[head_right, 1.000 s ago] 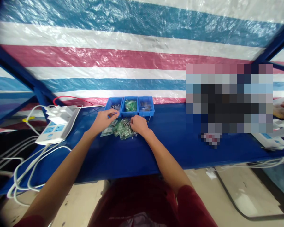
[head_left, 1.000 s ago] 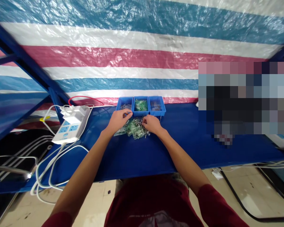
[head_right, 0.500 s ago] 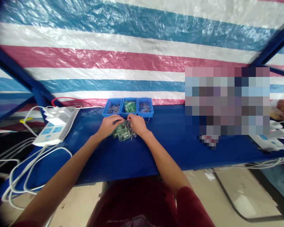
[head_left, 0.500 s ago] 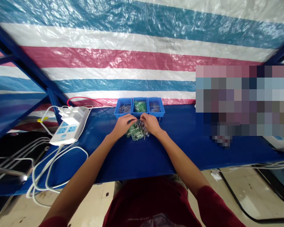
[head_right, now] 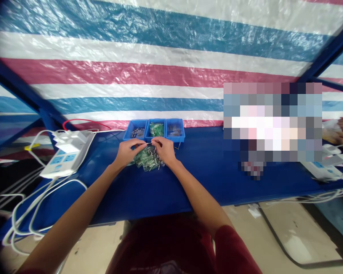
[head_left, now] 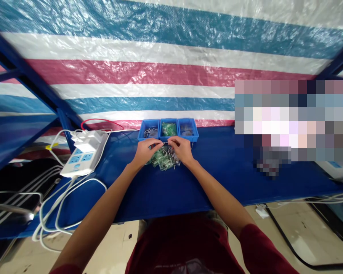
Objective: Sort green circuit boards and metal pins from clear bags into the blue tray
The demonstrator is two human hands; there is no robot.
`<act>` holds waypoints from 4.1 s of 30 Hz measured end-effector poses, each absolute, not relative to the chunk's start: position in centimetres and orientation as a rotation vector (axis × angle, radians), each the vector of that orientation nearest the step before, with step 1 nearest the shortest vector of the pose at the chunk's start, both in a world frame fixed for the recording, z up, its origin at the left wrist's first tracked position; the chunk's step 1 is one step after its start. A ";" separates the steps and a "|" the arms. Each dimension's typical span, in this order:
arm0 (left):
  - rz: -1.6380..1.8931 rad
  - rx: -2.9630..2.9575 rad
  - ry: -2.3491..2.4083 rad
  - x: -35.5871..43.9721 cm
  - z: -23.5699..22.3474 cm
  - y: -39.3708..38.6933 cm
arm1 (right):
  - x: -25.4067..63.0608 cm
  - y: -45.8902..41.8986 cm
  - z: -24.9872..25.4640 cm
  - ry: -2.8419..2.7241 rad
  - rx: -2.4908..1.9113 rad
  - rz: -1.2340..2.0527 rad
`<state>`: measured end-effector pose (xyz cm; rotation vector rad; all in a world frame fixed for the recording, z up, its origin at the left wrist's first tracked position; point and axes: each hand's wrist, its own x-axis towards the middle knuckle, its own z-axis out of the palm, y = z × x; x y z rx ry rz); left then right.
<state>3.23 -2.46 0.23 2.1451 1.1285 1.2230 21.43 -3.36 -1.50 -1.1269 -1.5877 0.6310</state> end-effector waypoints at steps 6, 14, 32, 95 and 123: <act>1.256 2.095 1.131 3.3 -0.2 -2.4 | 21.3 -3.2 -1.8 -1.606 -1.089 0.622; 1.416 1.977 1.178 3.9 -1.0 -2.4 | 21.2 -3.4 -1.7 -1.668 -1.121 0.560; 1.321 1.835 1.115 4.0 -0.8 -2.5 | 21.6 -3.7 -1.3 -1.578 -1.154 0.401; 1.671 1.741 1.094 4.0 1.4 -2.3 | 21.4 -3.8 -1.4 -1.611 -1.133 0.496; 1.070 2.135 1.212 3.7 1.2 -2.2 | 21.2 -3.3 -1.7 -1.303 -1.070 0.882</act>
